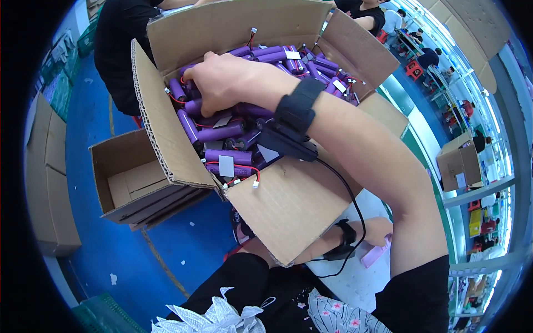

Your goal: The person picks up a battery pack and a circuit board, connects them, and fits them into a handheld fan housing. After testing the connection, the person applies adhesive tape to the battery, presses it back into the housing, and sets the fan aside.

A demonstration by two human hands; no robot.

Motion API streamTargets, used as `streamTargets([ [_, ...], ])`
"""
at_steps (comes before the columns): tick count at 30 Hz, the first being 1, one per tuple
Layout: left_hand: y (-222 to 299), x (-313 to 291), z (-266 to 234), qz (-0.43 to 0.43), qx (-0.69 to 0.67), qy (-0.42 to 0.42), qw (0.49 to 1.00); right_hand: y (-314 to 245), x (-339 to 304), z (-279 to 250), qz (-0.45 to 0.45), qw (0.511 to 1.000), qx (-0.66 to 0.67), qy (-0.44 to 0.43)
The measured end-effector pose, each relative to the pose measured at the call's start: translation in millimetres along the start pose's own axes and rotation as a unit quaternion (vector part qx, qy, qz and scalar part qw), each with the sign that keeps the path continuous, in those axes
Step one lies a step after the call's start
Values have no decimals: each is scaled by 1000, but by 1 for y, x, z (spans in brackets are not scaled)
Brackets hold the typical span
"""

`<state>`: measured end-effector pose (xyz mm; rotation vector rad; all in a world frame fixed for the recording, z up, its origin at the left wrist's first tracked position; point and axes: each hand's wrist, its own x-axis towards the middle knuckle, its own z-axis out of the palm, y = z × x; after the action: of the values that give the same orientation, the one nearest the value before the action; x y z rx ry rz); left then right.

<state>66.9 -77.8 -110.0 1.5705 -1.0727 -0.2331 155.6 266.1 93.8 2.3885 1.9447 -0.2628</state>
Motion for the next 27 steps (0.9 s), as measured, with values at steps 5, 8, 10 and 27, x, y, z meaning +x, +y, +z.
streamTargets([
  [5, 0, 6, 12, 2, -6, -28, 1000, 6, -5, 3, -2, 999, 12, 45],
  [8, -2, 12, 8, -2, -1, -32, 999, 12, -12, 2, -43, 995, 48, 70],
  [10, -3, 15, 6, -3, 1, -33, 999, 22, -21, 1, -14, 989, 125, 84],
  [27, 5, 8, -12, 33, -27, -28, 999, 36, -279, -70, 73, 846, 408, 335],
])
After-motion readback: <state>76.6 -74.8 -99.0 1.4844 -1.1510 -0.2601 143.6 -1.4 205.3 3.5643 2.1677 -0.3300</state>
